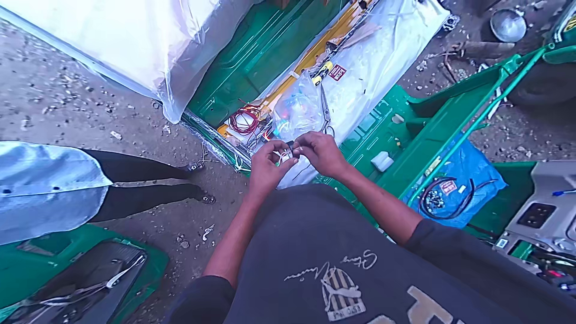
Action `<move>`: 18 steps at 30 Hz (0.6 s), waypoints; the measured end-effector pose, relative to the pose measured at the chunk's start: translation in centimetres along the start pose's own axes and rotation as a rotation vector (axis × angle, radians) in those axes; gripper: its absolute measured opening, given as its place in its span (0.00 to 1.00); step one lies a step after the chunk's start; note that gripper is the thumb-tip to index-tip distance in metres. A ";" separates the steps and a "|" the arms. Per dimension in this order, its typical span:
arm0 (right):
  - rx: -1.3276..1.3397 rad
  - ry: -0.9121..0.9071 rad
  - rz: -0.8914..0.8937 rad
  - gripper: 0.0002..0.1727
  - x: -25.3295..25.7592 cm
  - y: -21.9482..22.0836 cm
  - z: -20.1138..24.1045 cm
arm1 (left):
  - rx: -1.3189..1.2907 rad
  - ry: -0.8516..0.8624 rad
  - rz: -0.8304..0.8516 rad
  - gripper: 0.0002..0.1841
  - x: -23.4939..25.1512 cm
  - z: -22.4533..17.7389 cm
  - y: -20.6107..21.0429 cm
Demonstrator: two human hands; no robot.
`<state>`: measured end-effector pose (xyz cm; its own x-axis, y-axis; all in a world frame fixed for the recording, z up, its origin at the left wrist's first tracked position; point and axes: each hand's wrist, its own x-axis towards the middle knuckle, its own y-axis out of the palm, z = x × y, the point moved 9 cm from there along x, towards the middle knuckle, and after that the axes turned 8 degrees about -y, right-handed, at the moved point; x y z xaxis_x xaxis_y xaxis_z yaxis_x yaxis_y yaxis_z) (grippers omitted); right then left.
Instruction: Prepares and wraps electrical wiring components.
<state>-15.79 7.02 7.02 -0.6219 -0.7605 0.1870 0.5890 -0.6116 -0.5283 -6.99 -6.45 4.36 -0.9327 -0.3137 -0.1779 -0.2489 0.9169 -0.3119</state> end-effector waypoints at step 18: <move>-0.109 0.004 -0.018 0.08 3.1 -2.8 0.8 | -0.424 -0.135 -0.028 0.33 -0.4 -1.4 -0.7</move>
<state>-18.96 6.23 9.77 -0.6341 -0.7486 0.1937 0.5182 -0.5973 -0.6120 -6.78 -6.62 5.98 -0.8885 -0.3434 -0.3044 -0.3849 0.9189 0.0867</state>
